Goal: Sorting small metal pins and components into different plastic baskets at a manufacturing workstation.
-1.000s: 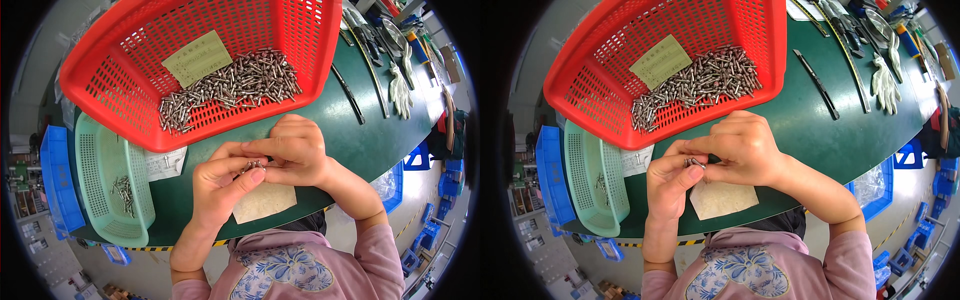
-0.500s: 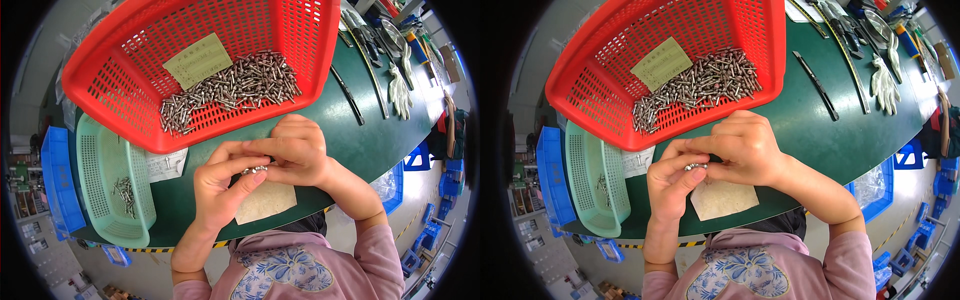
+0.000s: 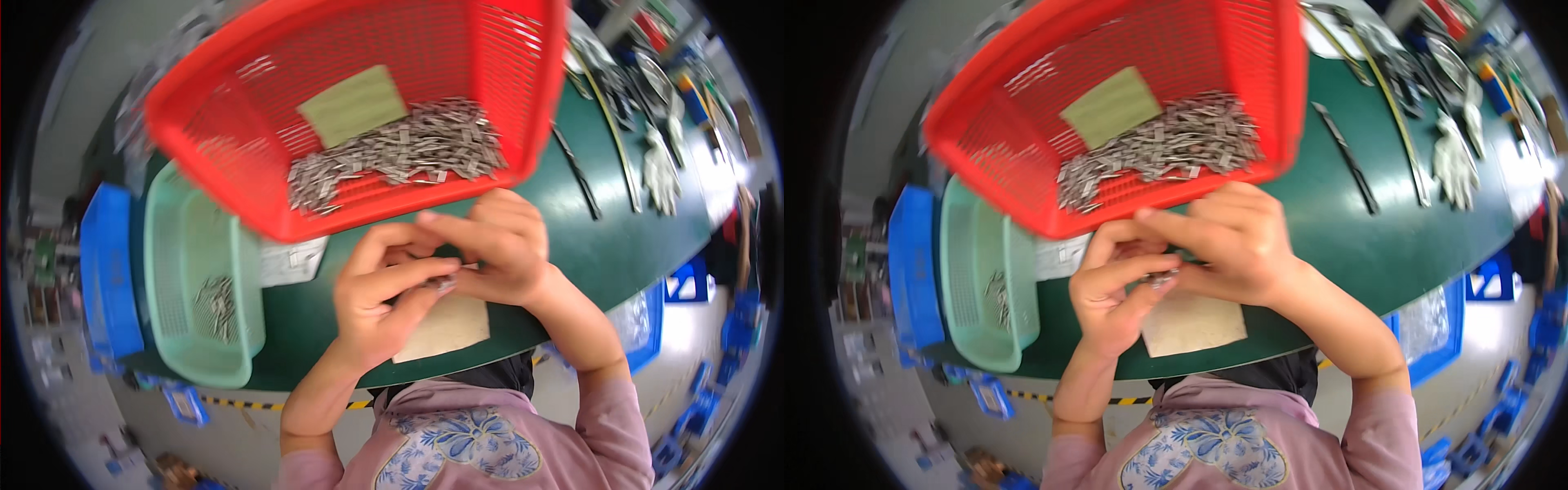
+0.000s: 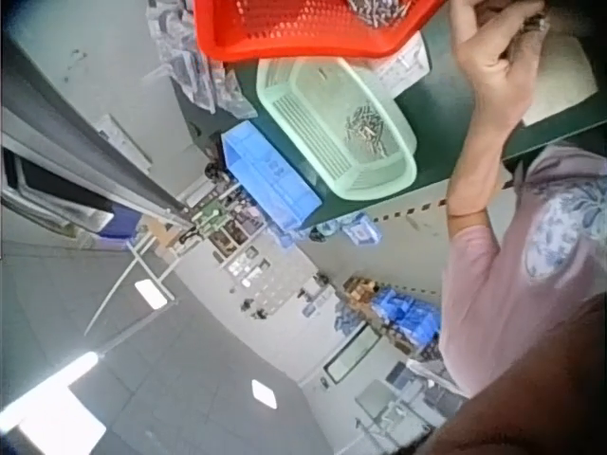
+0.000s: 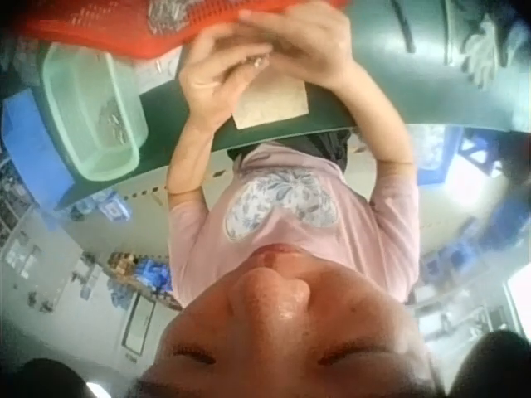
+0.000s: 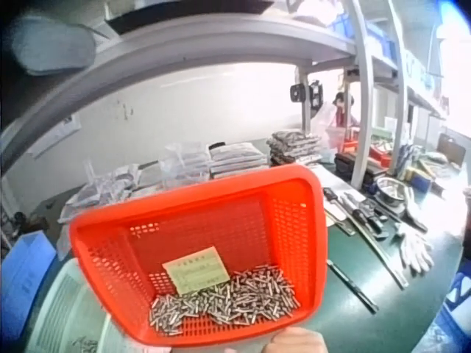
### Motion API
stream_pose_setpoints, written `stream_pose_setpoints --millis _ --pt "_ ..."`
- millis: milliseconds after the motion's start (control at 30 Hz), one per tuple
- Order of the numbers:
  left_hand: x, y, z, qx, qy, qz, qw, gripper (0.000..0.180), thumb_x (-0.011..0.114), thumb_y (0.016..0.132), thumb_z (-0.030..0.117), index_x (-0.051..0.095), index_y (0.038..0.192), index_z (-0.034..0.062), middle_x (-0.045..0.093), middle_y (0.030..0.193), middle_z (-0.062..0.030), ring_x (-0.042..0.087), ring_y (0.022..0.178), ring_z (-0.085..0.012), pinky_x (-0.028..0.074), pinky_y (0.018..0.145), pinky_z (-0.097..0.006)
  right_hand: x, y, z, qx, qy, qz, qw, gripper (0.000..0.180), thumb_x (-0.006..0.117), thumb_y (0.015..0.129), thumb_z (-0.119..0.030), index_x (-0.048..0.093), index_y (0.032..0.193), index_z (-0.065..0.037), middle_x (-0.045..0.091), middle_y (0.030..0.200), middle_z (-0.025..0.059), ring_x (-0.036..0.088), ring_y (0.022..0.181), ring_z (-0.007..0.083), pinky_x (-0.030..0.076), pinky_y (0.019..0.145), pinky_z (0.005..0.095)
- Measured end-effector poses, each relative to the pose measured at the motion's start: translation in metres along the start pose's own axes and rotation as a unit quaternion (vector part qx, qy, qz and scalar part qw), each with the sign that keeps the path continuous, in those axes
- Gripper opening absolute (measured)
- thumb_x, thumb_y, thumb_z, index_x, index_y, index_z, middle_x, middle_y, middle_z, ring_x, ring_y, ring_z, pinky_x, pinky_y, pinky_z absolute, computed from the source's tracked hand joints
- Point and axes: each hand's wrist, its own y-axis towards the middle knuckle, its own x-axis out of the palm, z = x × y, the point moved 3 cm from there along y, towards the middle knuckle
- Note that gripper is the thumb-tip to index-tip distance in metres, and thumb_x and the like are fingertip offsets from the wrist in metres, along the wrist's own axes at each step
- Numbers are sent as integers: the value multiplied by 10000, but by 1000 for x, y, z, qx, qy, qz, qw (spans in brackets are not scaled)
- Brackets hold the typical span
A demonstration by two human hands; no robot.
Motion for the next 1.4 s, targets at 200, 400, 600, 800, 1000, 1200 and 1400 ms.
stream_pose_setpoints --millis 200,400,600,800,1000,1200,1400 --pt "-56 -15 49 60 331 168 927 204 732 712 12 715 911 51 628 989 -78 606 848 -196 472 692 -296 -8 -12 5 66 -62 -11 996 565 778 598 -57 642 1147 -56 455 545 -28 452 472 129 347 494 295" --pt "-175 -69 47 -257 513 146 806 175 705 774 80 677 912 -24 629 954 -122 611 846 -263 478 736 -320 9 -4 -8 5 -22 -28 999 409 740 628 -37 662 1029 -59 460 542 -5 464 470 178 361 486 327" --pt "-142 -53 51 -241 591 170 751 236 717 767 114 662 958 -14 621 970 -133 596 921 -296 465 788 -348 7 -9 2 21 -36 -34 999 201 729 687 -76 649 871 -86 476 534 22 480 481 227 375 501 350" --pt "-53 18 30 1 531 65 845 160 714 737 59 677 886 13 615 934 -93 588 886 -265 464 792 -361 10 -15 3 113 -69 -96 987 116 662 785 -102 593 872 -69 534 578 76 528 529 298 420 547 397" --pt "-34 56 -13 21 528 31 848 157 723 712 57 694 865 36 603 897 -77 576 883 -278 470 783 -372 15 -13 0 191 -87 -121 970 345 677 739 -104 583 1068 -59 620 899 84 603 671 273 476 649 377" --pt "-13 74 -28 90 536 -62 837 174 727 681 58 697 852 56 565 847 -57 554 849 -258 462 745 -379 16 -15 -1 125 -68 -86 986 292 696 705 -94 642 990 -63 578 754 69 577 635 265 441 600 378" --pt "-14 75 -30 112 535 -78 834 160 727 680 68 693 835 56 567 846 -56 554 844 -254 452 743 -382 17 -15 -1 118 -91 -79 986 140 691 675 -111 572 739 -76 545 690 50 581 629 241 442 596 363"
